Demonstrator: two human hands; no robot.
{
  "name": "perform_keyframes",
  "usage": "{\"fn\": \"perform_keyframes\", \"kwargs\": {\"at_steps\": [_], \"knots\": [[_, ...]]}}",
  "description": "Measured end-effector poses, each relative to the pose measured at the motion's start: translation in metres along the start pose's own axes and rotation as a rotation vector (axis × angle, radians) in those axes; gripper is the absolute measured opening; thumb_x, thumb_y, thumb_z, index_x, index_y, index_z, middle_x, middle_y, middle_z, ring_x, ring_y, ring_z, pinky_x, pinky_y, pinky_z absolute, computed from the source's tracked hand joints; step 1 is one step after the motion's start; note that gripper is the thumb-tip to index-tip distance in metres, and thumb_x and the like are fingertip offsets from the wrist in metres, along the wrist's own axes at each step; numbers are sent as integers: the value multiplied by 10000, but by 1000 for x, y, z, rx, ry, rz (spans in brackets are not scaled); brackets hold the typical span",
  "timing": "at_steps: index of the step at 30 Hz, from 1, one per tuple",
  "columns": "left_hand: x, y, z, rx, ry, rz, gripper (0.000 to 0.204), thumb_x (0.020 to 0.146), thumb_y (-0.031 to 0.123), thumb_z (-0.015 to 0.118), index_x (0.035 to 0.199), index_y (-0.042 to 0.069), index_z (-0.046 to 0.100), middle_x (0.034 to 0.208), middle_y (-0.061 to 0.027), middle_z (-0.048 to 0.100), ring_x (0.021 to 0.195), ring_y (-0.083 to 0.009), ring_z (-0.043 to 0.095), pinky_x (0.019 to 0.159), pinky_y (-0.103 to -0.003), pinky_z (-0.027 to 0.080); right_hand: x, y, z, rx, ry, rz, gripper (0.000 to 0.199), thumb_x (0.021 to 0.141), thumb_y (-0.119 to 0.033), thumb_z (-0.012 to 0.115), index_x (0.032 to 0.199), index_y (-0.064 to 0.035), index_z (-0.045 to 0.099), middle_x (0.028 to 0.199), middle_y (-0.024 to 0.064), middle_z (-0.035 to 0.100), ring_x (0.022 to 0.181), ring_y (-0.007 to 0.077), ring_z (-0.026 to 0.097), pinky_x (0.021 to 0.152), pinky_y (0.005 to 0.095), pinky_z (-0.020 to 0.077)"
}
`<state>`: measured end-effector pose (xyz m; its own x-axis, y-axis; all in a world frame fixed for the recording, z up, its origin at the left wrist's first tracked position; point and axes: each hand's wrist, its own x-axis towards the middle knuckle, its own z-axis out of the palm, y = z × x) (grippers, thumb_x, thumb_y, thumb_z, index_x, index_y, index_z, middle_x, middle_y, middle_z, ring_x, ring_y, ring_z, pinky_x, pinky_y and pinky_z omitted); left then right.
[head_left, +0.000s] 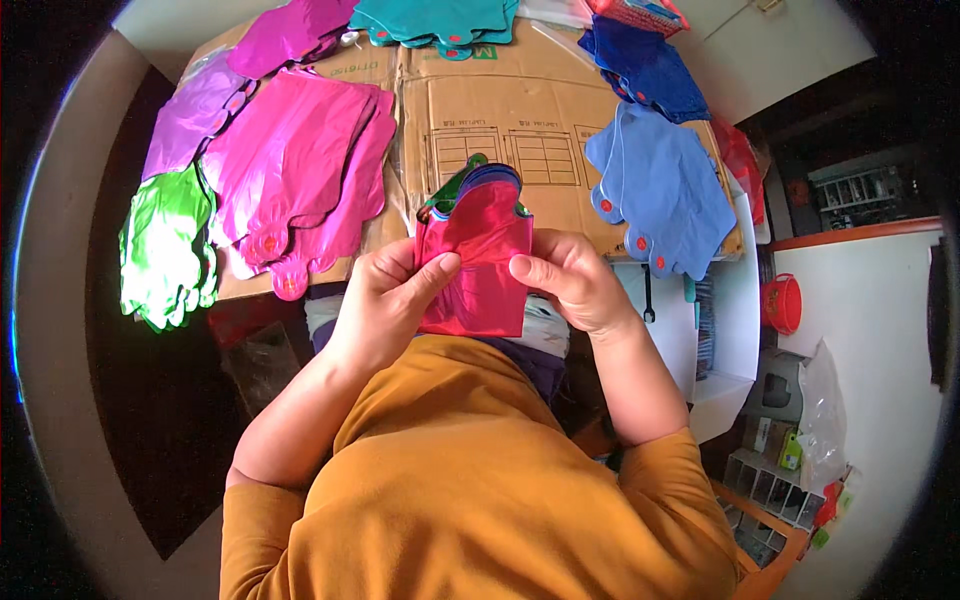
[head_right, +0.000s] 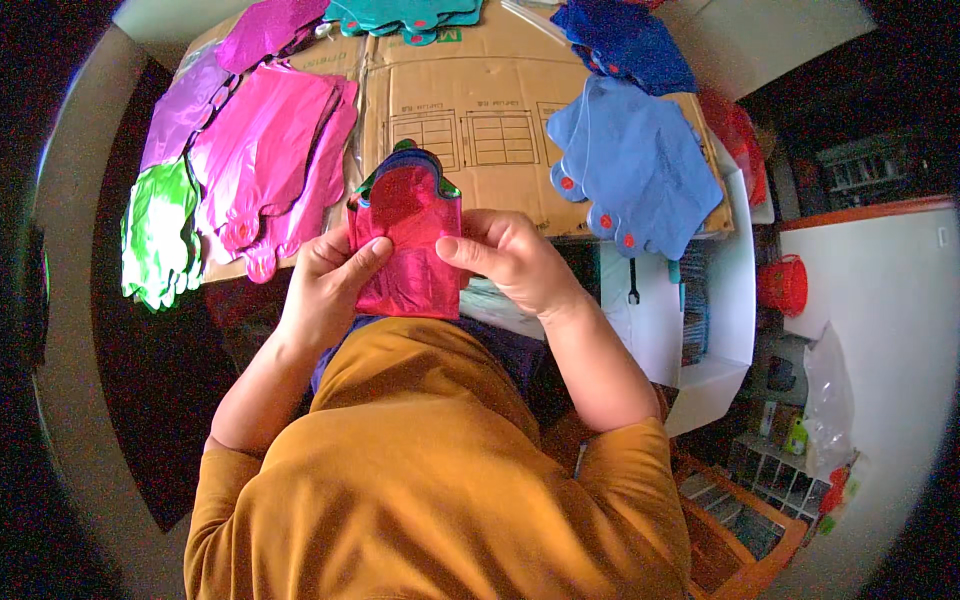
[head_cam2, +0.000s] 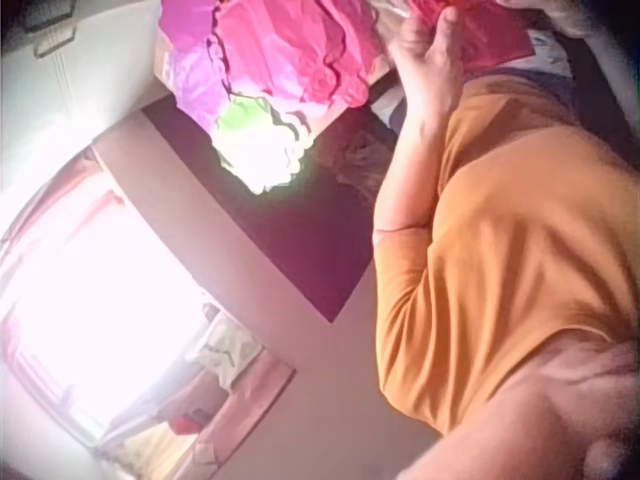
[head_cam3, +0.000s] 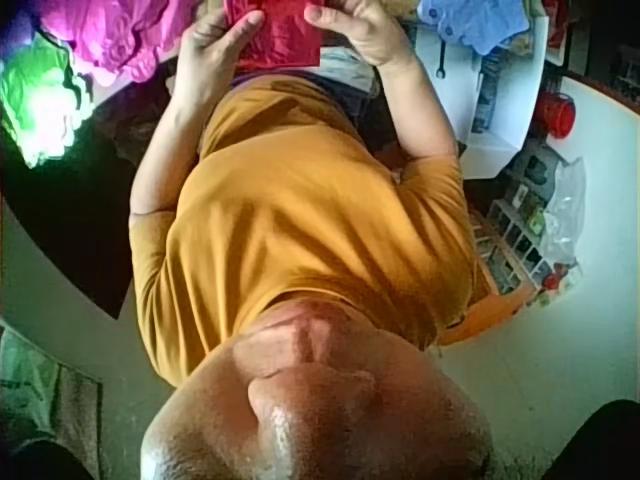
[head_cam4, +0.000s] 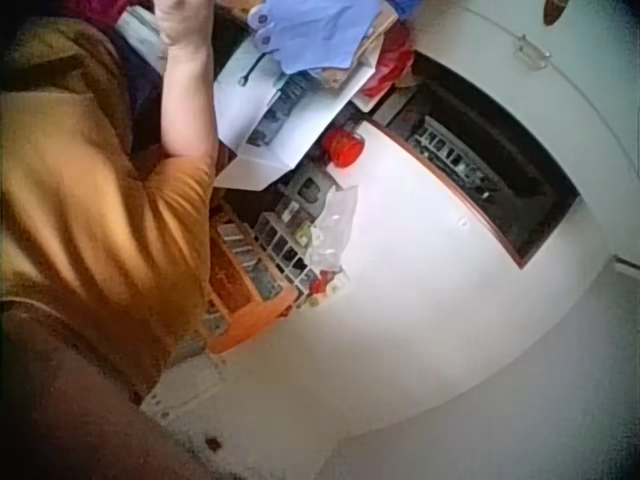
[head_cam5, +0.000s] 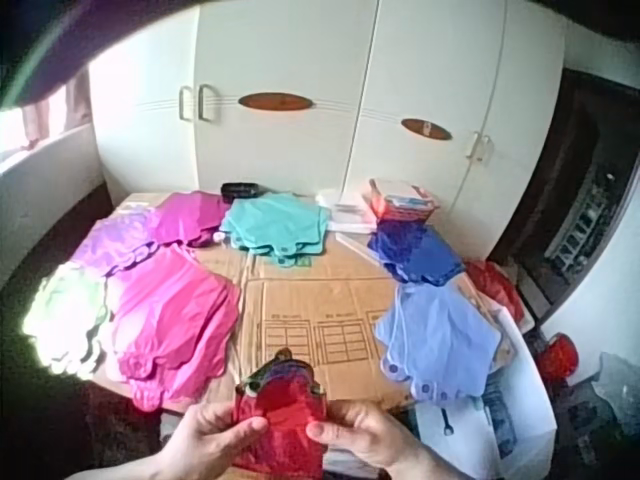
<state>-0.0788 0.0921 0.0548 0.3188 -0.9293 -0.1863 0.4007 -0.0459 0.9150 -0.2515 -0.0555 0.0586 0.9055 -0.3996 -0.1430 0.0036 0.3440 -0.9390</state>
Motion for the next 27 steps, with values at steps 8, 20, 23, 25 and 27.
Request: {"fn": "perform_keyframes", "kwargs": {"at_steps": [8,20,23,25,27], "knots": [[1,7,1,21,-7,17,196,995,141,630,1092,-21,685,933,13,694,787,-17,568,691,-205,484,4,6,6,161,68,-35,203,948,-135,665,1089,-1,724,967,-5,704,879,65,604,827,234,473],[24,1,-4,140,103,-10,191,974,172,669,970,-19,683,789,71,606,682,-5,462,575,-202,383,11,13,3,-72,212,-82,138,958,-160,675,991,-34,721,800,-86,626,714,12,493,667,200,414],[42,-5,-12,346,155,53,202,968,162,666,892,-26,666,724,71,556,652,-18,422,547,-231,361,14,18,0,-262,387,-177,316,931,-201,709,1181,-19,642,868,-7,658,753,74,585,721,239,476],[55,2,-10,454,178,83,206,964,158,660,881,-31,668,705,63,556,643,-24,428,539,-241,368,10,12,3,-825,533,-452,368,889,-178,737,1201,-15,632,955,63,674,811,163,629,764,296,503],[72,1,-14,574,196,122,211,950,155,659,889,-46,676,677,30,584,637,-37,459,539,-270,406,12,12,-2,-1193,509,-763,467,813,-151,777,1231,-13,622,1135,156,657,970,314,640,861,394,518]]}}
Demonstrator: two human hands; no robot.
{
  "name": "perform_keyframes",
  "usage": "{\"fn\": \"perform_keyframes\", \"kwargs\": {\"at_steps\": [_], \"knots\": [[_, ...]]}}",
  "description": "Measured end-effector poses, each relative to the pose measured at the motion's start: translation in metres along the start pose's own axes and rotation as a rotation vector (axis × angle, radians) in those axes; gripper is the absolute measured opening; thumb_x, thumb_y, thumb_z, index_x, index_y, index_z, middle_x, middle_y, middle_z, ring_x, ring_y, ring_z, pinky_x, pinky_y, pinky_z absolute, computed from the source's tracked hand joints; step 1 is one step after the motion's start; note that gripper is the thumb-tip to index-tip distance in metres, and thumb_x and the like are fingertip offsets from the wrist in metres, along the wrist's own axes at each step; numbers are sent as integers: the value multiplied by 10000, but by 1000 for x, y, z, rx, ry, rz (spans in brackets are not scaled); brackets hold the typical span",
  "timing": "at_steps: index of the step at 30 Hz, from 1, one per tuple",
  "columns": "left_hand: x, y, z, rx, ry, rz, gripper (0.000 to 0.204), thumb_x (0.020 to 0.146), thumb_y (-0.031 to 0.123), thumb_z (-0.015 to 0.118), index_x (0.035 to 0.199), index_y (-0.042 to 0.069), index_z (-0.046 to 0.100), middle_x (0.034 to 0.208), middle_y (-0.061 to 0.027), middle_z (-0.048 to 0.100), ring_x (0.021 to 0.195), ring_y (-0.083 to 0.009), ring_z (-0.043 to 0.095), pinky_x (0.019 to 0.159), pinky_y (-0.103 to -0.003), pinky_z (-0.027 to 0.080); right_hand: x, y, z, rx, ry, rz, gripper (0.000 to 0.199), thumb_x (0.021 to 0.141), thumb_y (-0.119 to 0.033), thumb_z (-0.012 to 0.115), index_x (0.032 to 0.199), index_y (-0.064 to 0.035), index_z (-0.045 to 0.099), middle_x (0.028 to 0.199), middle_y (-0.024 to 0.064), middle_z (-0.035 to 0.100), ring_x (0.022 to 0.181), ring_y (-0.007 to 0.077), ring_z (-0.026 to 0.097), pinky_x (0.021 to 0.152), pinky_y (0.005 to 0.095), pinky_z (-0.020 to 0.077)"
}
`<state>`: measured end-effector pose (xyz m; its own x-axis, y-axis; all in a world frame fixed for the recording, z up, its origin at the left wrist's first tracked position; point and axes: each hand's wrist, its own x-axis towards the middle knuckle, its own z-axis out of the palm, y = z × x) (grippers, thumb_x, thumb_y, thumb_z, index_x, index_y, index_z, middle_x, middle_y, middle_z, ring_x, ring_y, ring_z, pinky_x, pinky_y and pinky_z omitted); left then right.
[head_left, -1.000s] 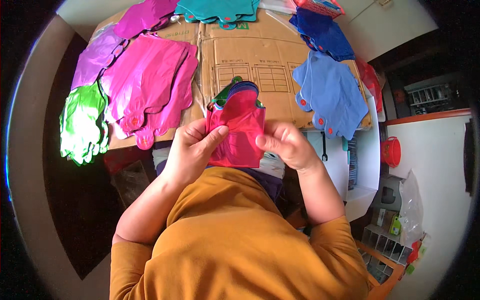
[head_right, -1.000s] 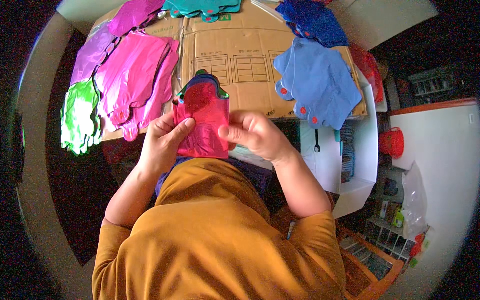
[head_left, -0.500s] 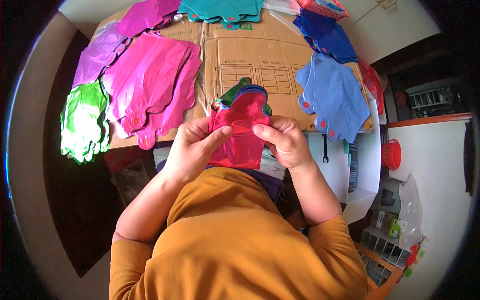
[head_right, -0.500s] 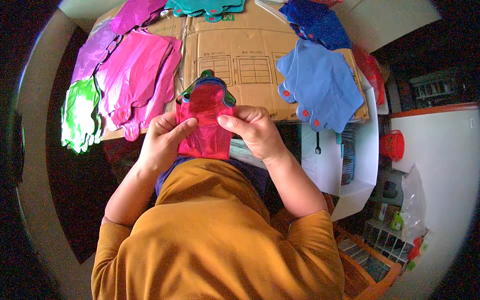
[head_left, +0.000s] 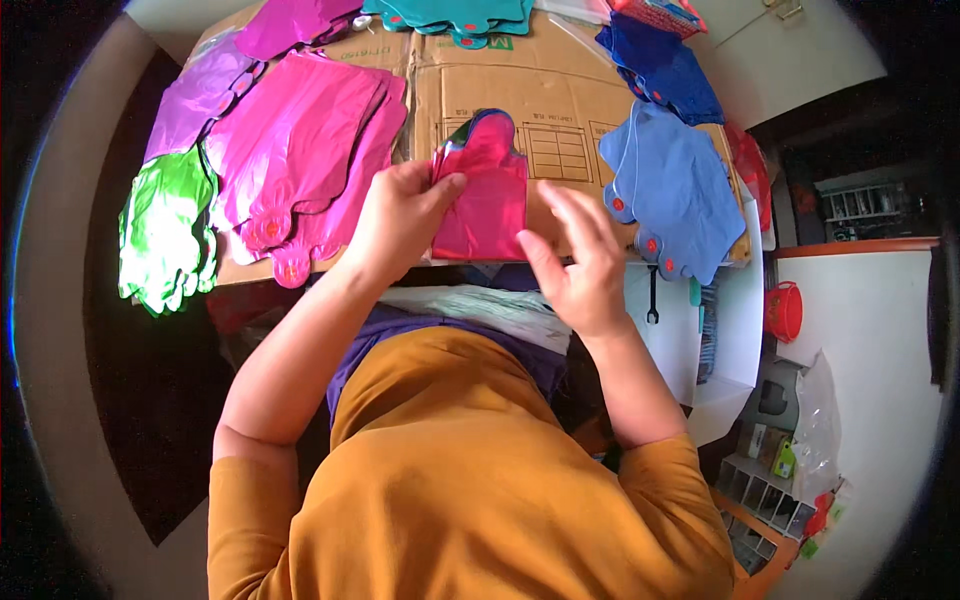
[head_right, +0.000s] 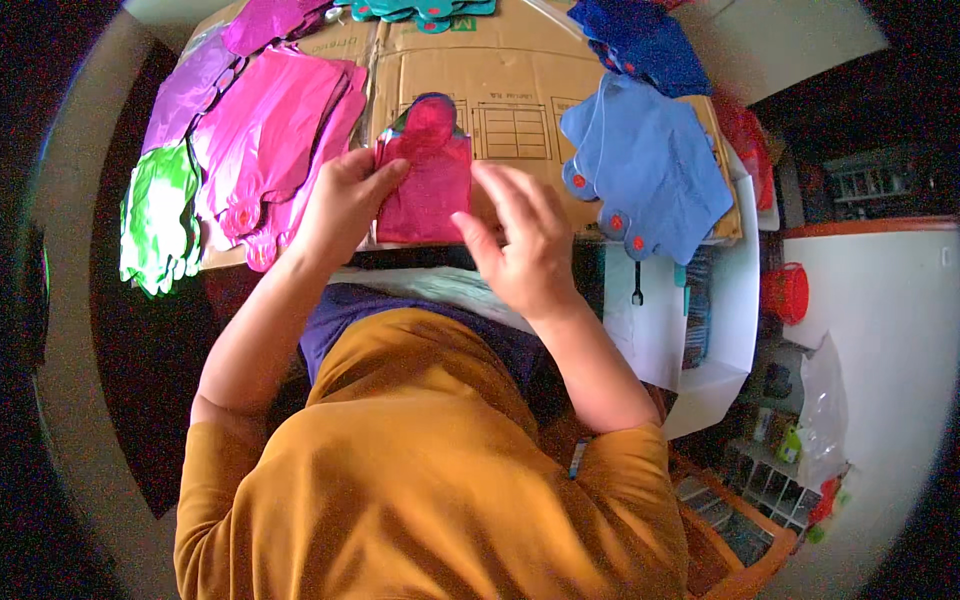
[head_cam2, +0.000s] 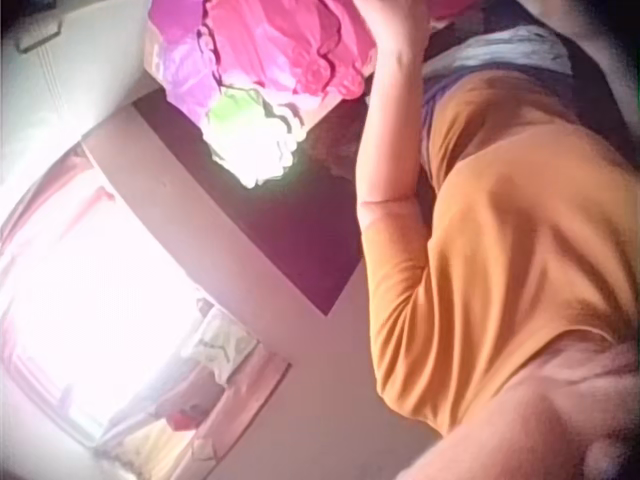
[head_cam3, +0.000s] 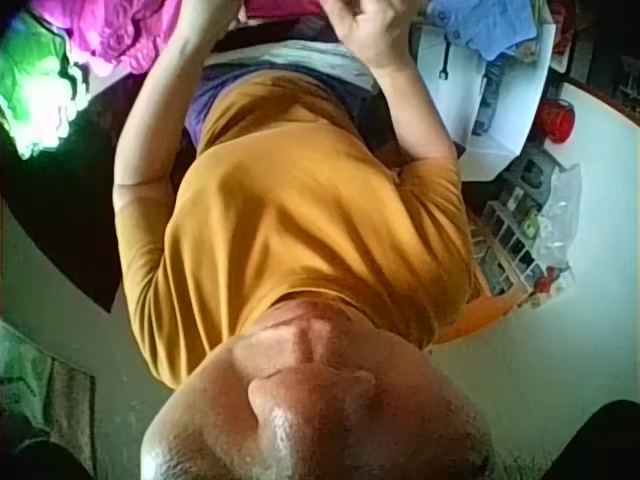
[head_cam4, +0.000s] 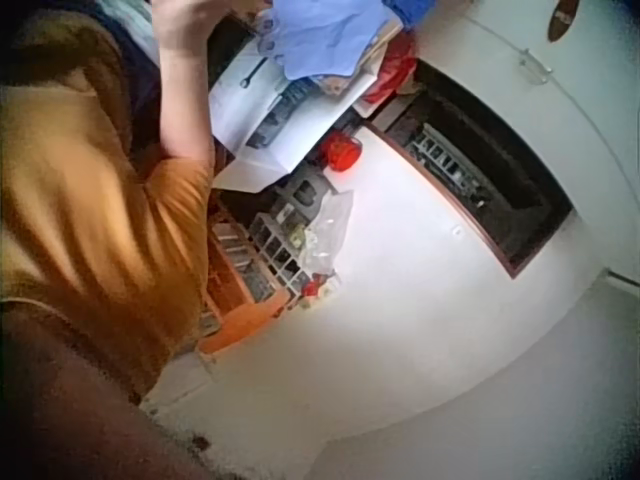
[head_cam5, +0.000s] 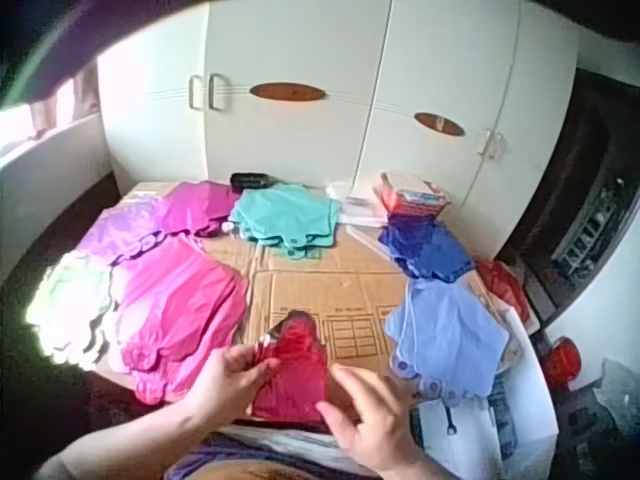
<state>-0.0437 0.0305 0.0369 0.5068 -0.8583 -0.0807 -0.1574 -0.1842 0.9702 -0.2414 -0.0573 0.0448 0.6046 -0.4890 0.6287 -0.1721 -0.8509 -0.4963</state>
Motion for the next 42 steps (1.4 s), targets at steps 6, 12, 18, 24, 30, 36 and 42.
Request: {"fn": "perform_keyframes", "kwargs": {"at_steps": [6,12,18,24,30,36,42], "knots": [[22,-19,11,-97,-18,37,181,956,125,650,989,-49,688,789,-11,663,717,-51,541,632,-269,488,-2,9,15,-254,-269,-374,430,811,-196,736,1198,-28,654,1295,144,607,1222,320,556,1043,463,432],[19,-12,13,-32,4,17,177,940,121,648,990,-42,696,725,-27,646,691,-57,522,624,-294,480,-11,13,12,-258,-153,-455,370,830,-156,676,1162,8,669,1234,166,638,1169,311,599,1009,439,471],[18,-16,16,-28,31,36,145,955,101,633,967,-34,684,765,5,631,717,-46,509,639,-271,471,-23,19,25,-253,-218,-432,361,833,-148,572,1130,27,677,1185,171,652,1135,313,615,1000,431,477],[11,-6,11,111,30,3,140,956,102,649,1002,-30,667,830,22,647,771,-52,544,679,-246,481,-24,15,27,-219,-234,-398,351,784,-76,629,1118,18,684,1176,149,666,1112,300,627,964,418,496],[1,0,-2,521,367,628,247,880,56,639,1124,21,646,986,-145,654,898,-275,642,798,-384,522,-24,18,28,-202,-243,-402,328,804,-95,601,1097,27,685,1158,159,666,1101,310,632,962,421,499],[-37,-13,-5,836,-251,1012,588,801,177,679,1340,-15,543,1376,-181,549,1332,-321,502,1114,-464,402,-23,17,30,-178,-227,-391,291,850,-107,589,1086,35,683,1136,178,670,1090,319,635,961,420,503],[-45,-26,-23,1095,-273,736,859,804,394,715,1493,17,366,1552,-157,375,1439,-288,364,1198,-484,244,-18,13,27,-148,-233,-336,232,830,-89,657,1029,19,704,1111,164,683,1078,293,644,948,401,509]]}}
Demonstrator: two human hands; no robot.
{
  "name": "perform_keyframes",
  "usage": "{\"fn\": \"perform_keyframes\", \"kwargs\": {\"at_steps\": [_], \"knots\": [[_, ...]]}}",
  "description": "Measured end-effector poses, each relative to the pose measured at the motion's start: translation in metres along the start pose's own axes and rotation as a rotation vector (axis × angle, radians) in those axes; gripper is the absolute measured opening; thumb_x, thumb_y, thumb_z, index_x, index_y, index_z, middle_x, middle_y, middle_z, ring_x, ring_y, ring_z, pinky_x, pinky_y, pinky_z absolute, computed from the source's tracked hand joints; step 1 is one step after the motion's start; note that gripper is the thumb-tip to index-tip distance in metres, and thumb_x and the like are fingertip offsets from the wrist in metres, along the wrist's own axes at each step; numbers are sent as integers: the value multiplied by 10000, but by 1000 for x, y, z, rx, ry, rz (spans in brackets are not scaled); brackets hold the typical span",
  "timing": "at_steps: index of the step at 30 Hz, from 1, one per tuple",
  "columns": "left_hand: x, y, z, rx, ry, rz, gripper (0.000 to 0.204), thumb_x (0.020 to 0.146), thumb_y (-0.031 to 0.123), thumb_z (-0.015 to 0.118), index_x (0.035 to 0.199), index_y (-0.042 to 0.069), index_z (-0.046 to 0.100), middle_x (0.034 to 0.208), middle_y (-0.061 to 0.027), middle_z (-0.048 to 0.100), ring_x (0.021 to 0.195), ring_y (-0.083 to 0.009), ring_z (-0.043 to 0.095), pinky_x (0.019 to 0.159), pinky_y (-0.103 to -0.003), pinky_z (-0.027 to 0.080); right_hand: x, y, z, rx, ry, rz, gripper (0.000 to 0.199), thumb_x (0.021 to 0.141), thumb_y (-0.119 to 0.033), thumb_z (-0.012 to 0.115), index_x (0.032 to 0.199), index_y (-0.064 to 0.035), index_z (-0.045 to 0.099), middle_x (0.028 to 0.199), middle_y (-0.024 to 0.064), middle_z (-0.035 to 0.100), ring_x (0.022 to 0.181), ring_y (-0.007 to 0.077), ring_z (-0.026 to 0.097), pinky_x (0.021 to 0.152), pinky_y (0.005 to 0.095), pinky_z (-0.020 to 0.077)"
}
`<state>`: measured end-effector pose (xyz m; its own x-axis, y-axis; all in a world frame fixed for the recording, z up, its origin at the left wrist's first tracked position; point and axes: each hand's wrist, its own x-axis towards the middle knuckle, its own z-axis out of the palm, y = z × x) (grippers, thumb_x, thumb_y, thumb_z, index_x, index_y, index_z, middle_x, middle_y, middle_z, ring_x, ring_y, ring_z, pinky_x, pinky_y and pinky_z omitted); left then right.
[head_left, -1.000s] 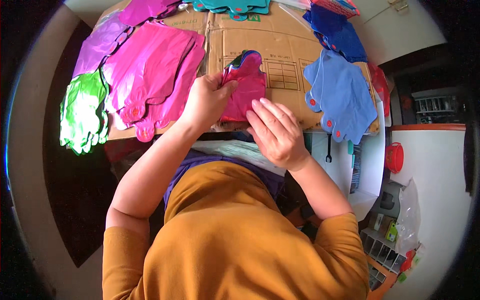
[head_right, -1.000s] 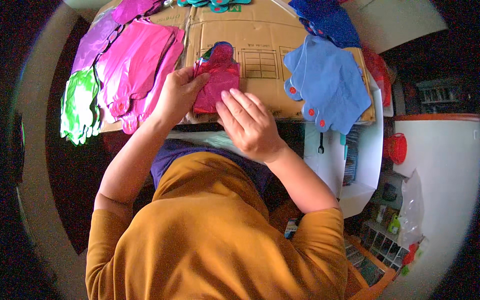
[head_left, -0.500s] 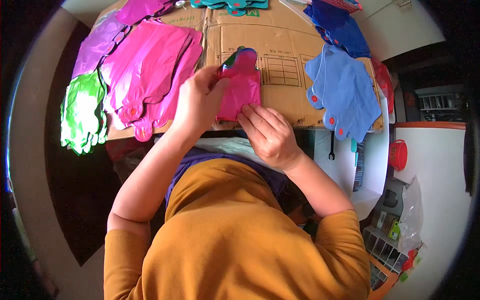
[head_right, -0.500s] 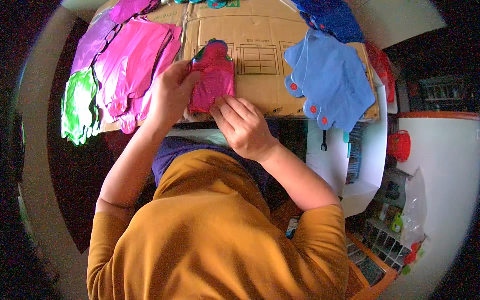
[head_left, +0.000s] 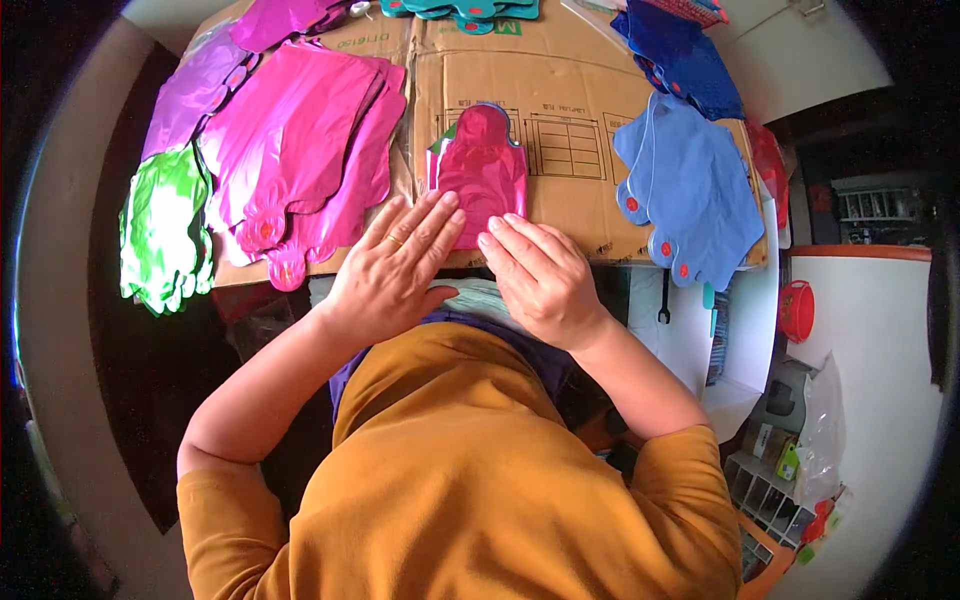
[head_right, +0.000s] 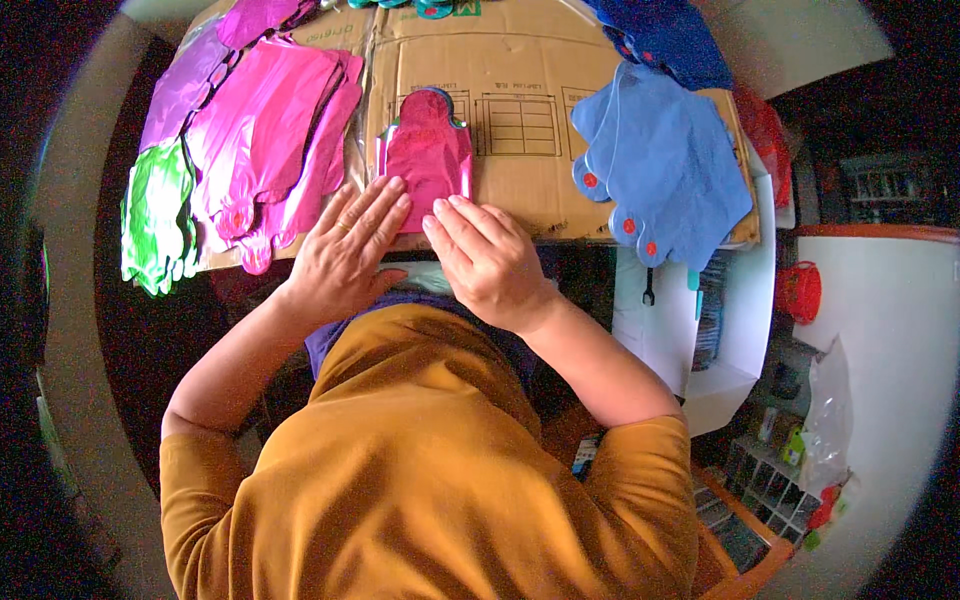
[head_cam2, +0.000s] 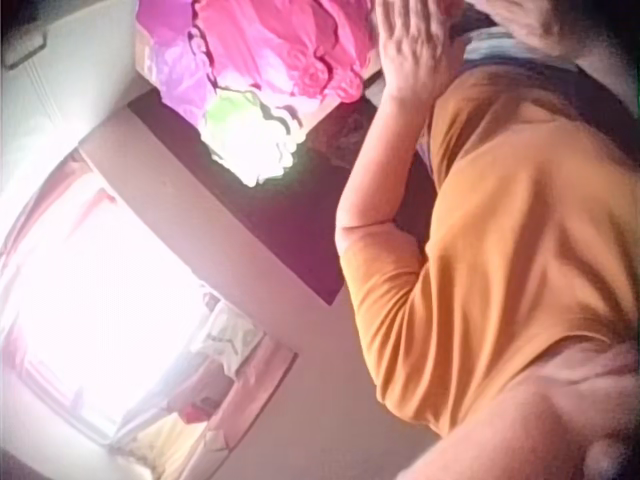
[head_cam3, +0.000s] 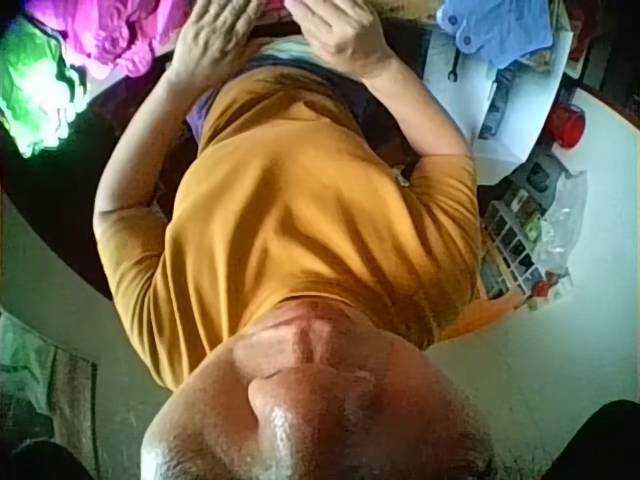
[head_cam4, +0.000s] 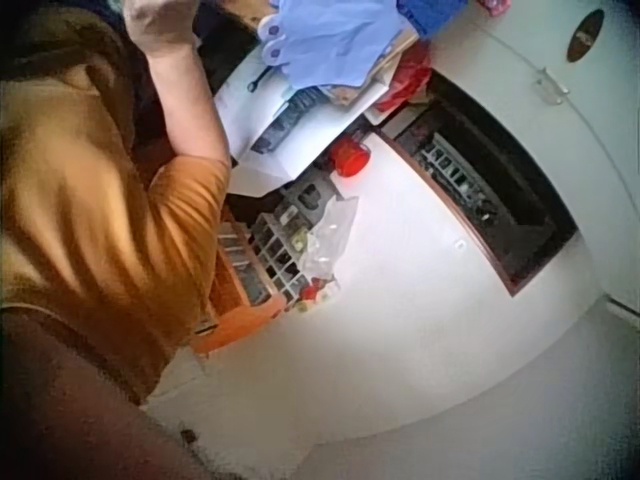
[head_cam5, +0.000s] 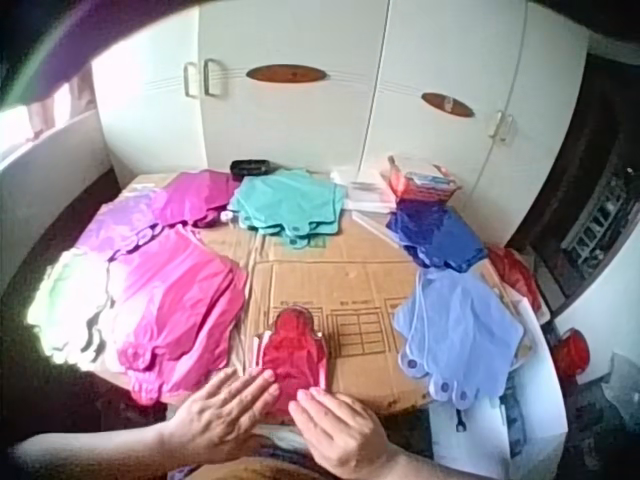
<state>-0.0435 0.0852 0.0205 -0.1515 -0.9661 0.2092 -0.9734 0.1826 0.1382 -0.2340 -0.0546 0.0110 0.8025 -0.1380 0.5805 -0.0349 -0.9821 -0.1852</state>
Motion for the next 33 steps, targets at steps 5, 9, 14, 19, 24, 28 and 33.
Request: {"fn": "perform_keyframes", "kwargs": {"at_steps": [5,9,14,19,24,28,33], "knots": [[-9,0,6,-37,73,-19,802,809,396,728,1446,2,440,1528,-177,401,1420,-316,386,1189,-486,262,12,20,-10,388,-64,143,229,792,-29,694,1021,-27,715,1110,119,692,1068,271,651,943,377,511],[-2,-3,4,-73,140,4,637,819,337,725,1316,-19,544,1407,-208,495,1371,-365,435,1159,-506,310,18,21,-8,205,-39,58,290,744,45,729,1016,-54,727,1149,101,681,1139,304,620,968,425,511],[13,-13,2,-36,234,70,330,813,164,680,1078,-18,606,1261,-211,576,1296,-379,509,1095,-509,400,21,25,-8,187,-103,56,339,764,14,720,1095,-54,703,1253,104,640,1215,308,575,1023,431,470],[26,-14,4,-180,258,60,294,843,61,677,1123,-14,628,1246,-191,605,1273,-355,543,1082,-492,420,25,33,-10,155,-221,42,403,825,-90,690,1223,-47,642,1375,122,564,1282,298,514,1062,443,396],[26,-11,2,-163,259,-72,322,857,94,690,1168,24,644,1260,-175,604,1255,-342,554,1084,-482,419,31,37,-14,122,-320,74,576,817,-175,728,1361,-75,567,1467,98,500,1318,287,492,1075,425,384],[24,-10,2,-196,259,-108,340,855,104,704,1183,33,644,1264,-173,601,1243,-351,558,1085,-481,421,31,43,-16,184,-318,99,613,831,-243,731,1393,-80,546,1494,101,482,1333,285,483,1080,423,376],[24,-10,1,-244,270,-118,331,853,76,703,1178,43,649,1258,-164,603,1226,-351,571,1069,-476,441,32,53,-12,258,-287,127,569,861,-284,717,1376,-95,570,1453,85,534,1305,289,502,1085,413,370]]}}
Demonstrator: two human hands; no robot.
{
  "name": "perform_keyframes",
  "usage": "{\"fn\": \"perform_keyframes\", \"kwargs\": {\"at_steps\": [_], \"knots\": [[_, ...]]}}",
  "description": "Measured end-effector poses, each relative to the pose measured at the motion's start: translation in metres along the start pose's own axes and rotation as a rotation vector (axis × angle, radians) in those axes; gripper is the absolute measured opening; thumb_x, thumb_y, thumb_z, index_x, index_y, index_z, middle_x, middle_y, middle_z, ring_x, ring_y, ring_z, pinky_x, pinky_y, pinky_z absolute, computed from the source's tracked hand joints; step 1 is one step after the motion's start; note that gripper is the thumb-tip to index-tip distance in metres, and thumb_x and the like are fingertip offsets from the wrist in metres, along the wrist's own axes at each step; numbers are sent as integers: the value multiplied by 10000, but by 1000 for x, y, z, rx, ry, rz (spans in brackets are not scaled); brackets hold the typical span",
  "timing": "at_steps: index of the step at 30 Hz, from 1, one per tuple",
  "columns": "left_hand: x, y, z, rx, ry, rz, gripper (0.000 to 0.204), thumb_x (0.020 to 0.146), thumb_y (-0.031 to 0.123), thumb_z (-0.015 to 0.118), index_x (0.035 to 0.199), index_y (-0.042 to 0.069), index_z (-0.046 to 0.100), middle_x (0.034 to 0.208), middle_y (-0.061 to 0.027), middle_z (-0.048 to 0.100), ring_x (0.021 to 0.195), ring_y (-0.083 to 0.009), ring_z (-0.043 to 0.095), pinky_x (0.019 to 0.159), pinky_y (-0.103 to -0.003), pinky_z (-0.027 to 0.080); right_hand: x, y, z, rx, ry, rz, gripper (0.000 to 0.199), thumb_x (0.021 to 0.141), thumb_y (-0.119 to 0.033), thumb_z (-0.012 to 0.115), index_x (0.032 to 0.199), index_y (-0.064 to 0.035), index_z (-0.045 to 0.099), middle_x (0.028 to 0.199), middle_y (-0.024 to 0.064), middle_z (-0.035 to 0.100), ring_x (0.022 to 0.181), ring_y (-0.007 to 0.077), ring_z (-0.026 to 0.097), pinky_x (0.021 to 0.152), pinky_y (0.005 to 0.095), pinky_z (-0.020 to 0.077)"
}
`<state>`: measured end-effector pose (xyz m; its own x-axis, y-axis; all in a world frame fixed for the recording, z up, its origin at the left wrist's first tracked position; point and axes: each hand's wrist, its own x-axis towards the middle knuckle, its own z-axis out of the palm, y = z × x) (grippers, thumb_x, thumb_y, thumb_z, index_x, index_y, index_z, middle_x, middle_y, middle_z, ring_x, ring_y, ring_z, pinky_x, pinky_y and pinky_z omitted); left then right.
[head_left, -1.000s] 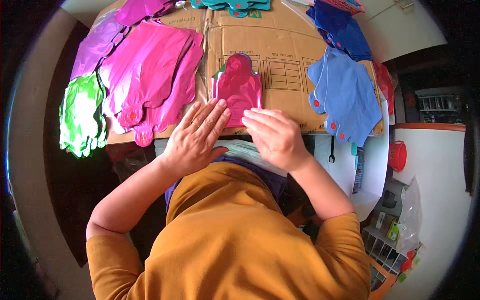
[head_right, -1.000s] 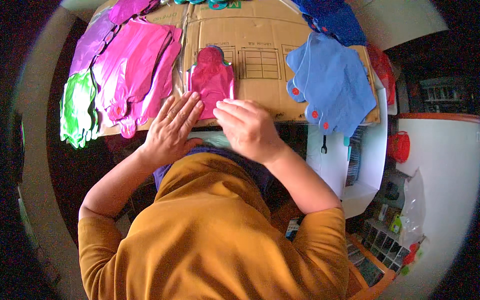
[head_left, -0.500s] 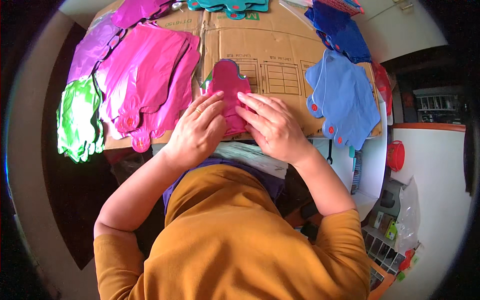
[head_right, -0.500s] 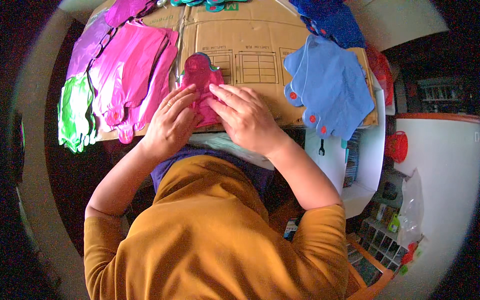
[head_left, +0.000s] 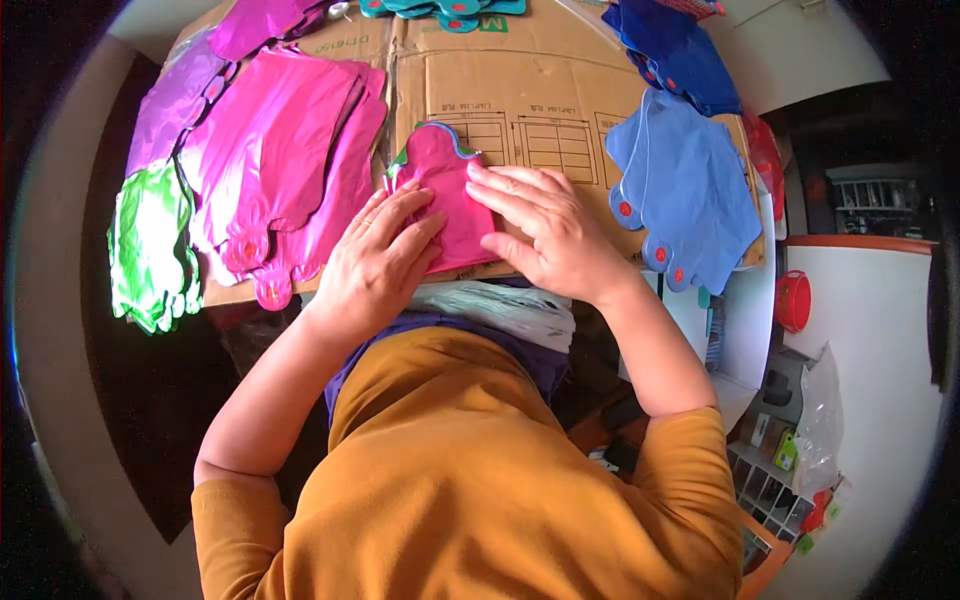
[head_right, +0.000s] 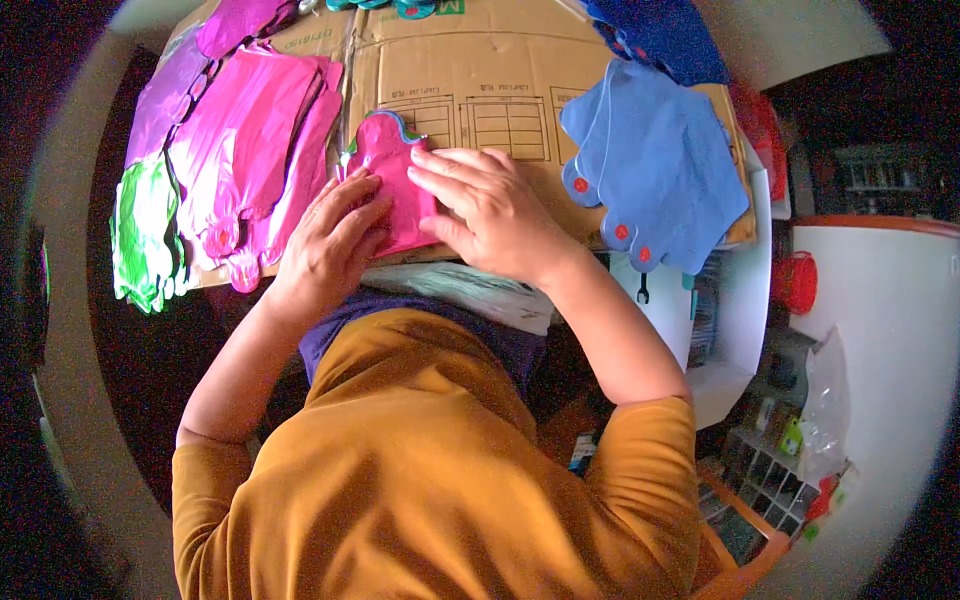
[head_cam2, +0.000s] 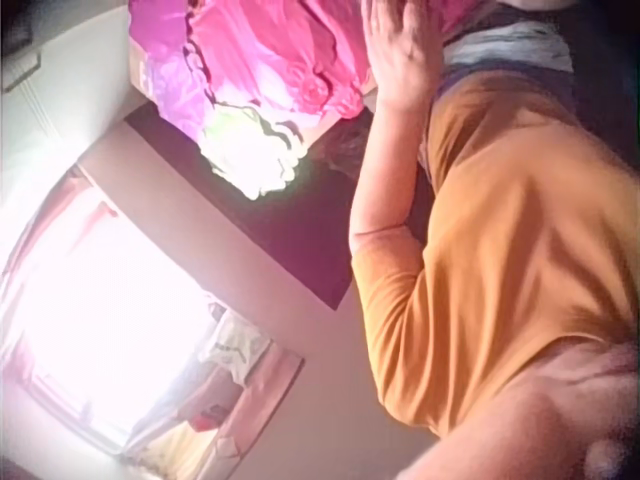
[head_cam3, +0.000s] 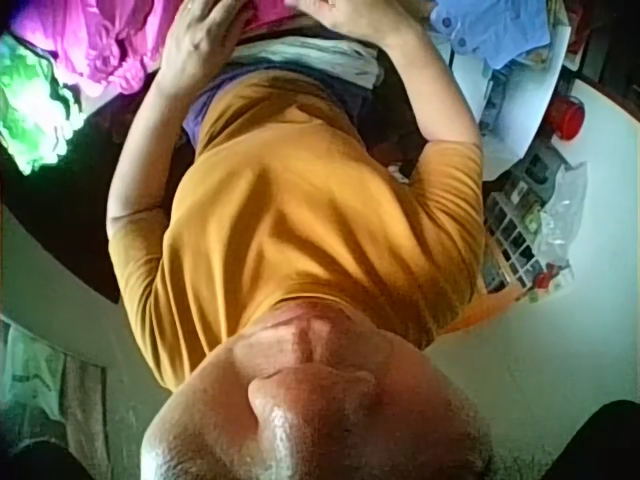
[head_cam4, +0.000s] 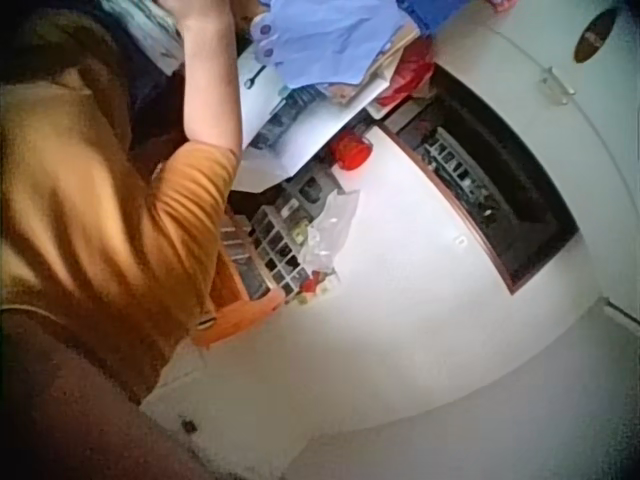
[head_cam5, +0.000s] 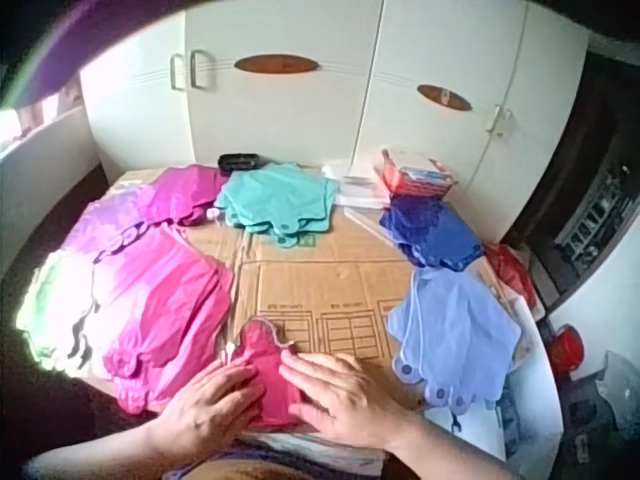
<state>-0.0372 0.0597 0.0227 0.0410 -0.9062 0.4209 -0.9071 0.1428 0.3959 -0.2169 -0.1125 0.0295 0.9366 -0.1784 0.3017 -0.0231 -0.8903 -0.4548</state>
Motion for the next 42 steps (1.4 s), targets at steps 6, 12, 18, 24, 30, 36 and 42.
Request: {"fn": "perform_keyframes", "kwargs": {"at_steps": [6,12,18,24,30,36,42], "knots": [[1,1,-3,32,-31,6,320,856,93,693,1170,52,649,1253,-145,606,1229,-326,570,1080,-467,427,10,15,-2,-69,-13,0,565,832,-270,742,1358,-127,595,1451,46,541,1300,301,471,1103,415,357],[-5,4,-6,30,-100,-11,377,852,76,696,1225,72,642,1313,-134,598,1290,-323,543,1114,-480,386,-1,9,-4,-124,-35,-12,654,798,-370,774,1377,-143,574,1465,48,521,1348,322,425,1183,533,238],[-17,10,-11,15,-146,54,400,845,146,723,1228,80,631,1316,-127,593,1304,-311,529,1110,-481,387,-26,-6,-2,-109,-44,-50,774,732,-472,789,1380,-126,549,1504,119,454,1405,359,364,1205,554,188],[-16,11,-23,22,-226,191,546,737,180,781,1233,46,593,1360,-143,573,1331,-309,511,1122,-485,378,-40,-17,23,-308,174,-149,537,771,-253,757,1280,-149,624,1435,100,530,1372,350,437,1162,566,278],[-26,-4,-16,46,-104,377,300,813,68,616,1109,30,646,1230,-136,665,1197,-299,631,1013,-441,494,-45,-23,30,-308,265,-312,278,909,-134,563,1138,-25,677,1255,120,663,1210,273,608,1057,443,447],[-33,-11,-7,99,-3,374,291,828,94,617,1108,23,652,1210,-123,668,1175,-279,638,951,-417,508,-50,-19,25,-285,239,-387,270,894,-131,619,1138,-32,678,1233,124,673,1190,272,624,991,411,496],[-44,-6,0,128,92,310,330,792,117,628,1106,25,671,1201,-113,664,1085,-275,631,899,-408,517,-46,-17,21,-221,188,-399,307,878,-142,575,1140,-19,677,1224,137,663,1155,269,629,933,386,508]]}}
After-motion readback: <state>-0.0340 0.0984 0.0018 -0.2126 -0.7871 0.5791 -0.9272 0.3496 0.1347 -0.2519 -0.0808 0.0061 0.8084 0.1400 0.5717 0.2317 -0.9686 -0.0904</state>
